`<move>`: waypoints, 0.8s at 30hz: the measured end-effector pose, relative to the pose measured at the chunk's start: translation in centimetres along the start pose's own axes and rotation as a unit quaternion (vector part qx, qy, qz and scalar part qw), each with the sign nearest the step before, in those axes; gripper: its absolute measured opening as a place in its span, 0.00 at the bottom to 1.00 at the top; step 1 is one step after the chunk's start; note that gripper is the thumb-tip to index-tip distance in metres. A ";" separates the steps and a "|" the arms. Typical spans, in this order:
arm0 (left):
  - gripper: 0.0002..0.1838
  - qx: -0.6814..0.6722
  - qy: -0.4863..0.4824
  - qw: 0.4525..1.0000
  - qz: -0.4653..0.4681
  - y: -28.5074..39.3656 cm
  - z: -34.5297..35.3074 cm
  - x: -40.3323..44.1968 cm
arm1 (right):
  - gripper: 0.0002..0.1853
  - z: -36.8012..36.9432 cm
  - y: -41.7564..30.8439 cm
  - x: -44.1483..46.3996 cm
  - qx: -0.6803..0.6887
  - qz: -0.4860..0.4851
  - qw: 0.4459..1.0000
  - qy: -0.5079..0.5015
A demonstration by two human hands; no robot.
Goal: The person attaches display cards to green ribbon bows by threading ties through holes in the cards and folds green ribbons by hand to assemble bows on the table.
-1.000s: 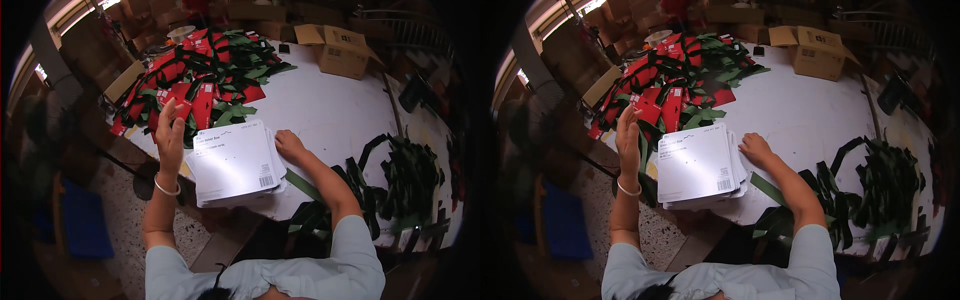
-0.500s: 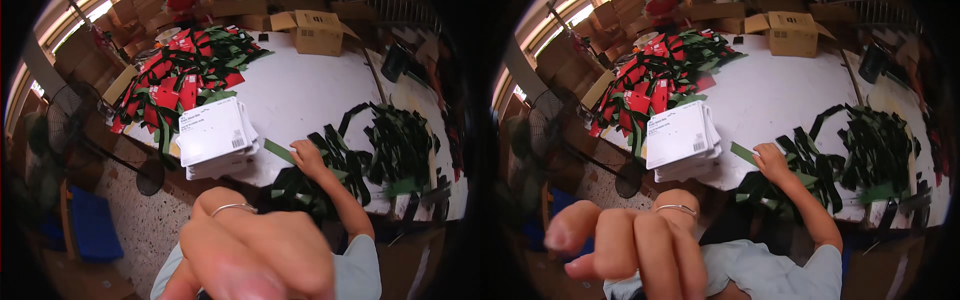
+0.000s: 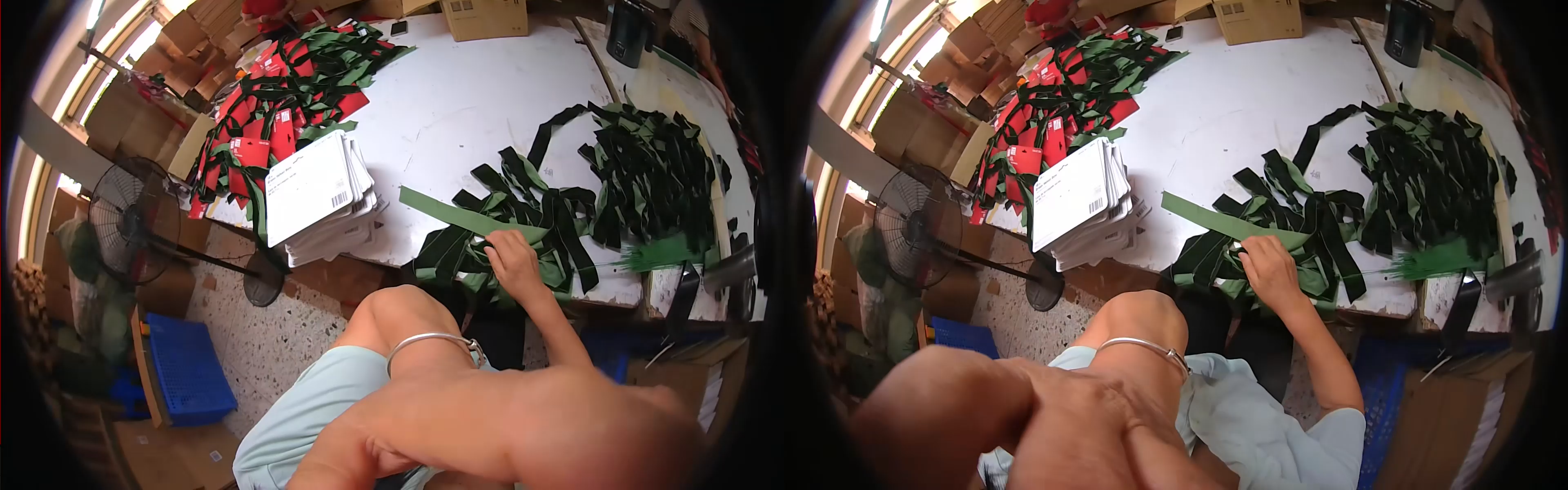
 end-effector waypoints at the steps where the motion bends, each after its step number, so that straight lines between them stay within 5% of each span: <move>1: 0.31 0.005 0.004 1.000 -0.001 -0.5 -0.3 0.4 | 0.08 -0.1 0.0 -0.2 -0.005 -0.001 1.000 0.001; 24: 0.30 0.161 0.069 0.984 0.026 5.5 -6.3 -2.5 | 0.09 2.5 -4.2 -0.9 -0.008 -0.040 0.997 -0.065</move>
Point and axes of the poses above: each hand's wrist, its own x-axis towards the middle knuckle, its own z-axis out of the palm, y = z × x, the point moved 5 cm from there along x, towards the middle knuckle, and after that the axes turned 3 degrees about -x, right-handed, at the moved point
